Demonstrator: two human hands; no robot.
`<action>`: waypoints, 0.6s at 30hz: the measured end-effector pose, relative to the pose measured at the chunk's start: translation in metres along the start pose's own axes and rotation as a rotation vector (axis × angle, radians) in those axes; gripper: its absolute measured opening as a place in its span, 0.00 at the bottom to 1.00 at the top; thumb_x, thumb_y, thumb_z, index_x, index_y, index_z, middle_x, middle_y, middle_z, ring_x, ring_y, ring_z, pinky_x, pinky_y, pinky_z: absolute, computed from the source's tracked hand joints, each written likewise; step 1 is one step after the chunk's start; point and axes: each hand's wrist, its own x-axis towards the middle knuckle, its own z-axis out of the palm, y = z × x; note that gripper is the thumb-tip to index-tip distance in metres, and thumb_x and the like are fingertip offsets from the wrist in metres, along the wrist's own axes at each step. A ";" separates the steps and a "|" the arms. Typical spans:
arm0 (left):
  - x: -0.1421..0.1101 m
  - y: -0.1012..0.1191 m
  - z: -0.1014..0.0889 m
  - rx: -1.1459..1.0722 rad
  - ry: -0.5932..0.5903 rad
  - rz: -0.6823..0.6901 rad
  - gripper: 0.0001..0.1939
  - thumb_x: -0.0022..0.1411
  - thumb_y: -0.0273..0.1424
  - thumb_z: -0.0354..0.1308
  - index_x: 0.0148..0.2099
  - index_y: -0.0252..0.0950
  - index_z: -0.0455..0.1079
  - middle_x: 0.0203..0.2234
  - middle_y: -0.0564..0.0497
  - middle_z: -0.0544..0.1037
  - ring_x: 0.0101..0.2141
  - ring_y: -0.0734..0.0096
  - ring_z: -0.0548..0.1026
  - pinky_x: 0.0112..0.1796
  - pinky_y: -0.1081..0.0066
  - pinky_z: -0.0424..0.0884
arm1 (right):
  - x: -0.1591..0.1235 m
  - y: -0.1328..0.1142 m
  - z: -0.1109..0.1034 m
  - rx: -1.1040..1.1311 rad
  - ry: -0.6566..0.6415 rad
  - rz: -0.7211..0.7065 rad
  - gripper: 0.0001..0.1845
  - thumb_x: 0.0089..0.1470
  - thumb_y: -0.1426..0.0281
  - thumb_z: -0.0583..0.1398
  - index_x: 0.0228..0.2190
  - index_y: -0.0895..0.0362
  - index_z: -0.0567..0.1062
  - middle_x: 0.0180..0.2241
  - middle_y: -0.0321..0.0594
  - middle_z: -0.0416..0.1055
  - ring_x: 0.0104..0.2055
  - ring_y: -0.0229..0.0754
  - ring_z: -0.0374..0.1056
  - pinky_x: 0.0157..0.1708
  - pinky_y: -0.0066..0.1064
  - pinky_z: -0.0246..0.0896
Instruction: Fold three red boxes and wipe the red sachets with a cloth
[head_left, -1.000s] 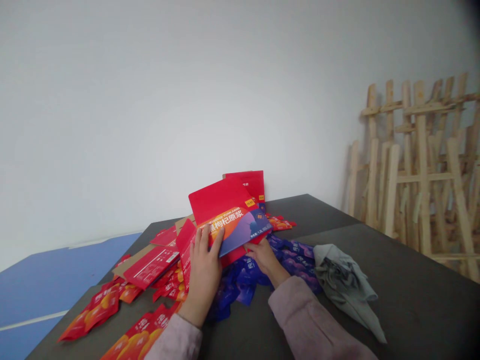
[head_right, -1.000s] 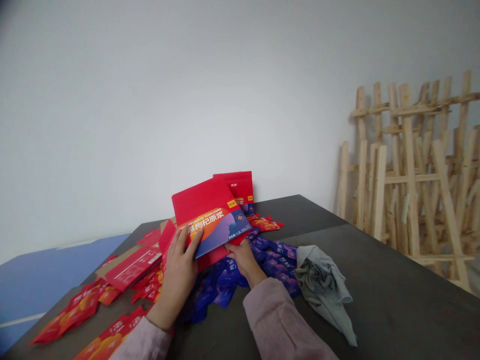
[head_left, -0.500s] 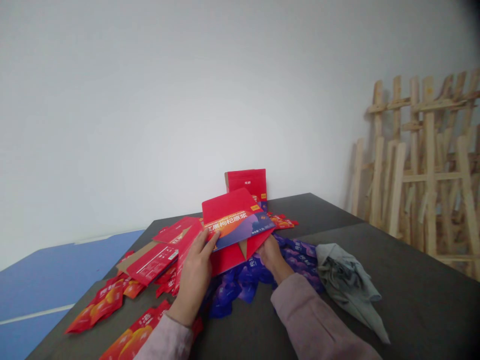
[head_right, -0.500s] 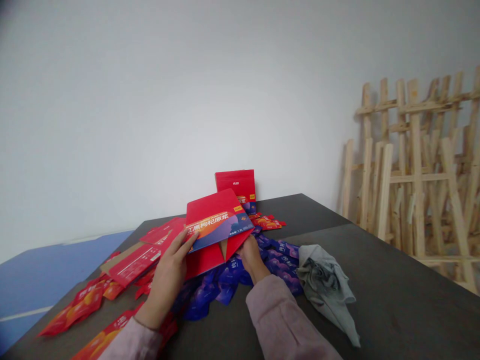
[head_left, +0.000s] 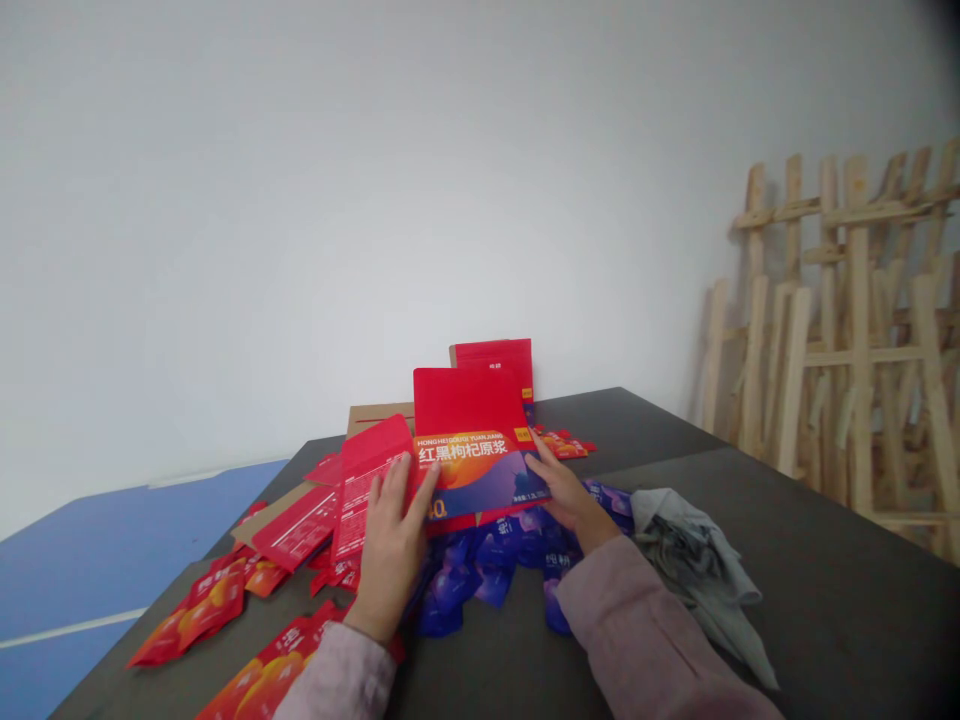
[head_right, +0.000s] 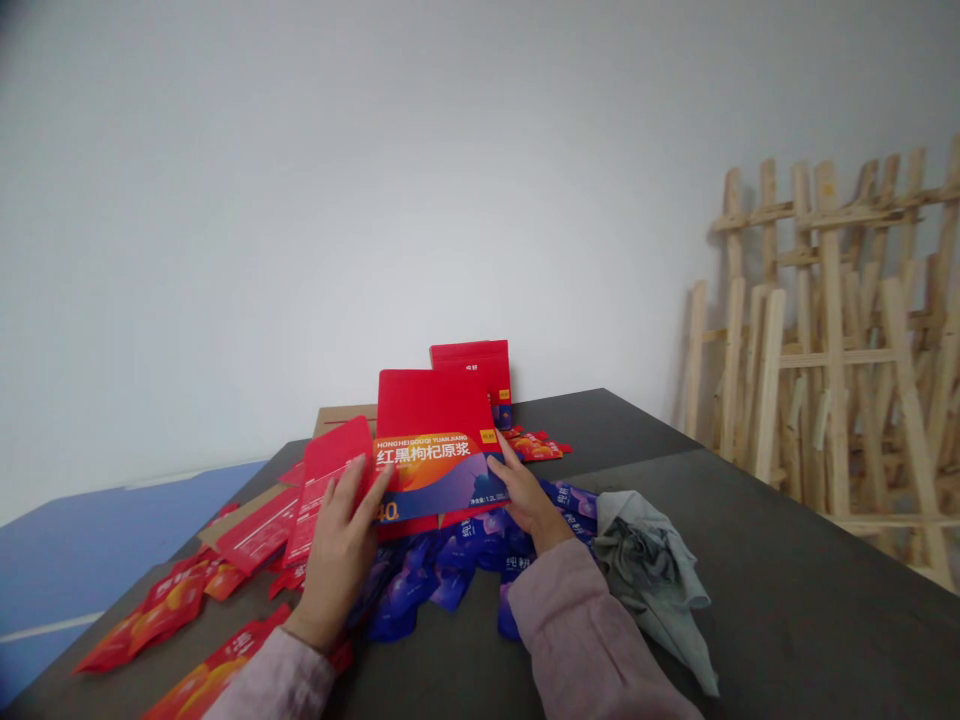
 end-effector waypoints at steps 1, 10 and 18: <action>0.001 0.001 0.000 -0.011 0.042 -0.056 0.39 0.64 0.19 0.48 0.73 0.46 0.47 0.71 0.42 0.50 0.70 0.52 0.49 0.66 0.43 0.51 | -0.001 0.000 0.001 0.003 0.005 -0.009 0.43 0.50 0.63 0.68 0.64 0.41 0.60 0.48 0.35 0.79 0.40 0.45 0.79 0.39 0.40 0.76; 0.010 -0.008 -0.001 -0.007 -0.022 -0.446 0.42 0.63 0.37 0.58 0.74 0.38 0.45 0.71 0.31 0.47 0.68 0.32 0.49 0.59 0.33 0.56 | -0.003 0.002 0.005 0.003 0.050 -0.064 0.42 0.52 0.59 0.67 0.64 0.42 0.60 0.50 0.37 0.78 0.43 0.47 0.78 0.39 0.40 0.76; 0.009 -0.037 0.017 -0.239 -0.116 -0.472 0.59 0.48 0.45 0.71 0.74 0.38 0.43 0.71 0.30 0.47 0.69 0.37 0.48 0.63 0.42 0.55 | -0.004 -0.001 -0.003 0.021 0.067 -0.084 0.41 0.52 0.62 0.67 0.64 0.38 0.59 0.49 0.31 0.78 0.43 0.44 0.78 0.41 0.38 0.75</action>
